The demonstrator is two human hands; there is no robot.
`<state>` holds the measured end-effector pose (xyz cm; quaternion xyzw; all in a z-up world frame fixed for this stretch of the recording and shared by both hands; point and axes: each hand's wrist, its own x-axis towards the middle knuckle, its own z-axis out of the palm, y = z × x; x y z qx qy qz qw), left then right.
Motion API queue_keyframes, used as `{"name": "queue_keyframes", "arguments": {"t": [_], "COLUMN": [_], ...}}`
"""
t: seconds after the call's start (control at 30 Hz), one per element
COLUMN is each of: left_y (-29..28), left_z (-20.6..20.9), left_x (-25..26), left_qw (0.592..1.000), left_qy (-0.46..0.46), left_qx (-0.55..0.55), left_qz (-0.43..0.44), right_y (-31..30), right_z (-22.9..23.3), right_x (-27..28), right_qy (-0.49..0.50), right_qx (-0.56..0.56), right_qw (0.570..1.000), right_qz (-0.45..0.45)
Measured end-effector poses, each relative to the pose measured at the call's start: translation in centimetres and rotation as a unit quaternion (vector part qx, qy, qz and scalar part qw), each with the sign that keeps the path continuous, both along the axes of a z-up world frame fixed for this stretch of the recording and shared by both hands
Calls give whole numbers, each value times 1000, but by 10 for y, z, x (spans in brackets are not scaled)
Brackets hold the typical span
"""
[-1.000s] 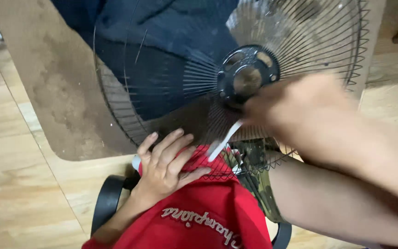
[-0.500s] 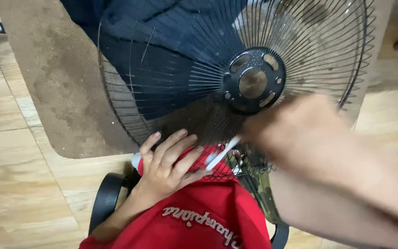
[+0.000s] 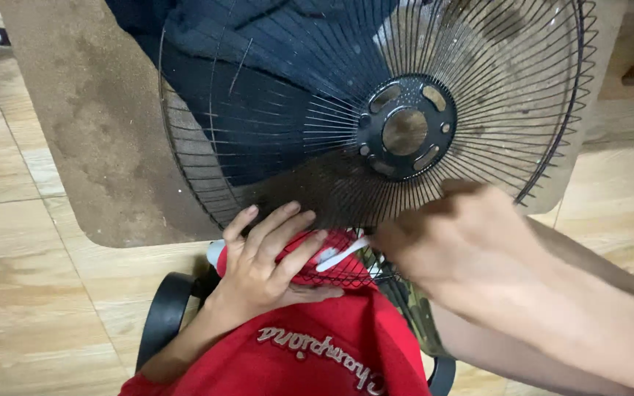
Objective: Cleaning a metal fan grill using a toothbrush and a cloth
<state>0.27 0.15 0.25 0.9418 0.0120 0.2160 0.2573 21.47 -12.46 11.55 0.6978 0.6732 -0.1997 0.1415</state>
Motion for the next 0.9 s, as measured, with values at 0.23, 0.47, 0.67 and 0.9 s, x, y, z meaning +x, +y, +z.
{"name": "queue_keyframes", "arguments": {"t": [0.23,0.47,0.67,0.9], "left_y": [-1,-2,-2,-1], "left_z": [0,-2,-3,-4], "left_x": [1,-2,-2,-1], "left_qw": [1000,1000,1000,1000], "left_qy": [-5,2,7,11], "left_qx": [-4,9,-3,2], "left_qz": [6,6,8,7], "right_y": [-18,0,6,12], "right_z": [-4,9,7,2], "right_x": [0,7,-2,-5], "right_qy": [-32,-112,137,69], "right_qx": [9,-90,-96,-176], "right_qw": [999,981,973,964], "right_qz": [-14,-130,-161,-186]}}
